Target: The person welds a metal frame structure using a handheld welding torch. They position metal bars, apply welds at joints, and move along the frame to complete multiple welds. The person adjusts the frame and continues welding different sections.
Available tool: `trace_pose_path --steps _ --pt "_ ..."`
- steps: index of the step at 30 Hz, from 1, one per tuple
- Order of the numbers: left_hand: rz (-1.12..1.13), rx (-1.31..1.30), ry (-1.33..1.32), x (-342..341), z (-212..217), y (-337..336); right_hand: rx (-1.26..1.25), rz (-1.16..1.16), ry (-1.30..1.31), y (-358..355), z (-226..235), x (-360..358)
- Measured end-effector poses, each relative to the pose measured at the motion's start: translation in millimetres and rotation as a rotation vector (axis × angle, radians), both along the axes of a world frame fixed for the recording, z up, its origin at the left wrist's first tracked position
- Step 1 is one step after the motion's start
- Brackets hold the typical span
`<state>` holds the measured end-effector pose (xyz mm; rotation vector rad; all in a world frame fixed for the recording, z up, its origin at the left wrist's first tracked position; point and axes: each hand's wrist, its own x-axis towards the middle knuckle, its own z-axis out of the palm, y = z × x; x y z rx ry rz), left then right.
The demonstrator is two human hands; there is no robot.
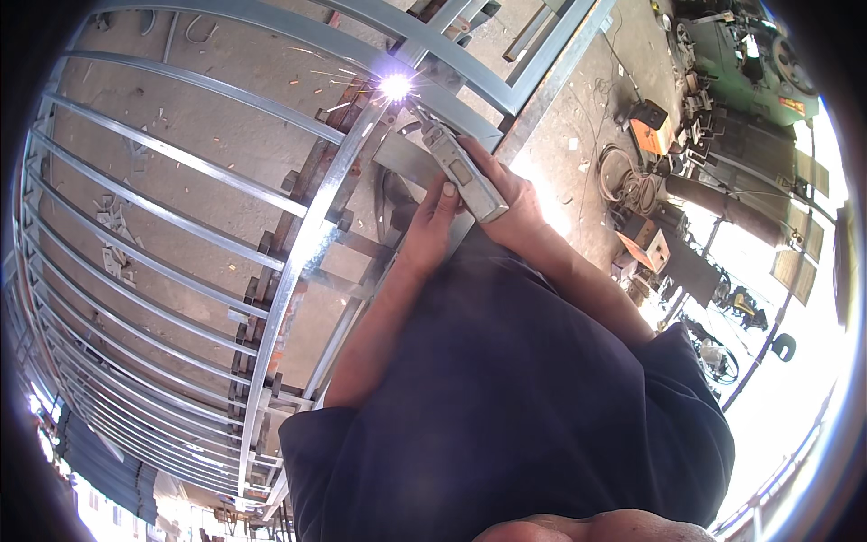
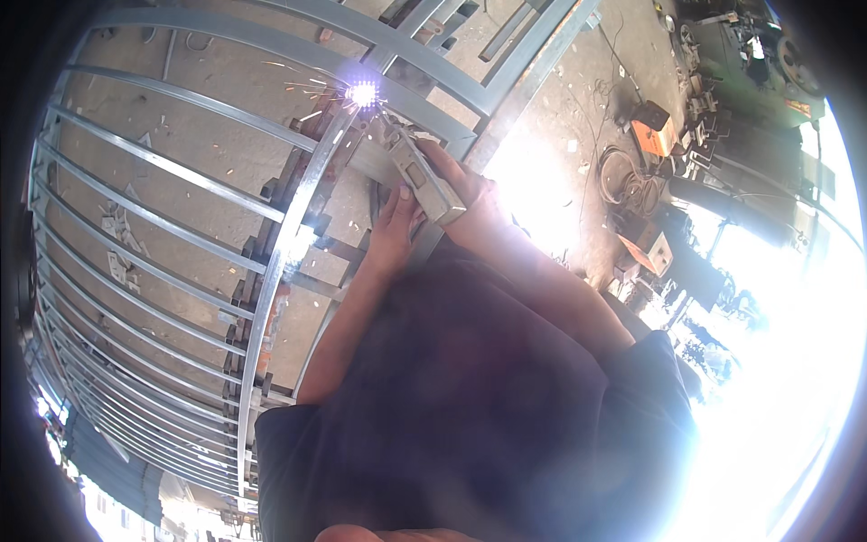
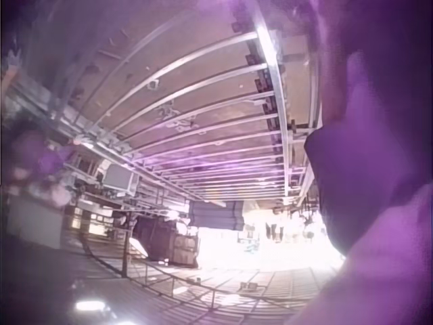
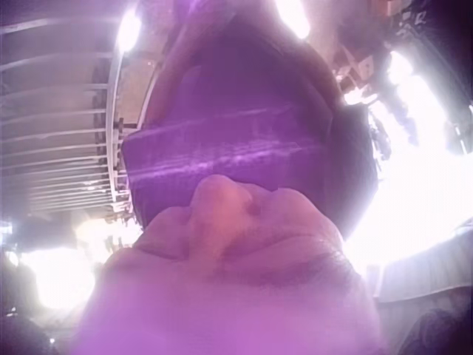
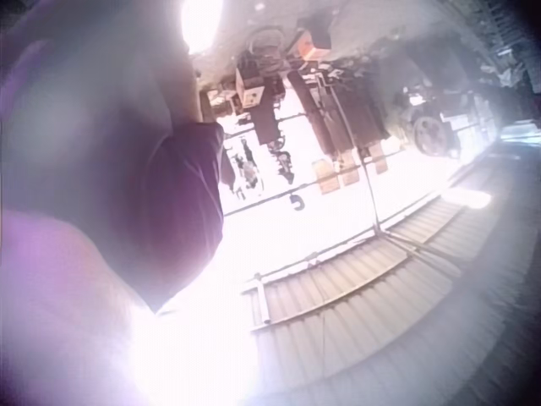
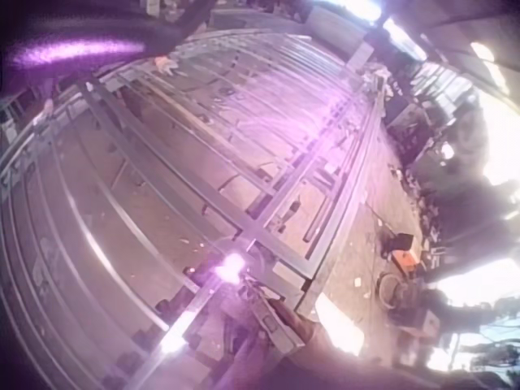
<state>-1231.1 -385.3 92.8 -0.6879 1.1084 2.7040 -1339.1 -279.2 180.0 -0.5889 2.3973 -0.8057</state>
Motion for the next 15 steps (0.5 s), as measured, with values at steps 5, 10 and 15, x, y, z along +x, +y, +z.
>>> trace_pose_path --steps 5,10,15 --pt "0.021 0.007 -0.025 2 2 3 0.013 0.012 0.023 6 -5 2" --pt "0.032 -0.081 -0.133 17 7 1 -0.037 0.046 -0.076 22 5 6" --pt "-0.023 -0.249 -0.349 19 -26 2 -0.057 0.134 -0.132 64 20 11"
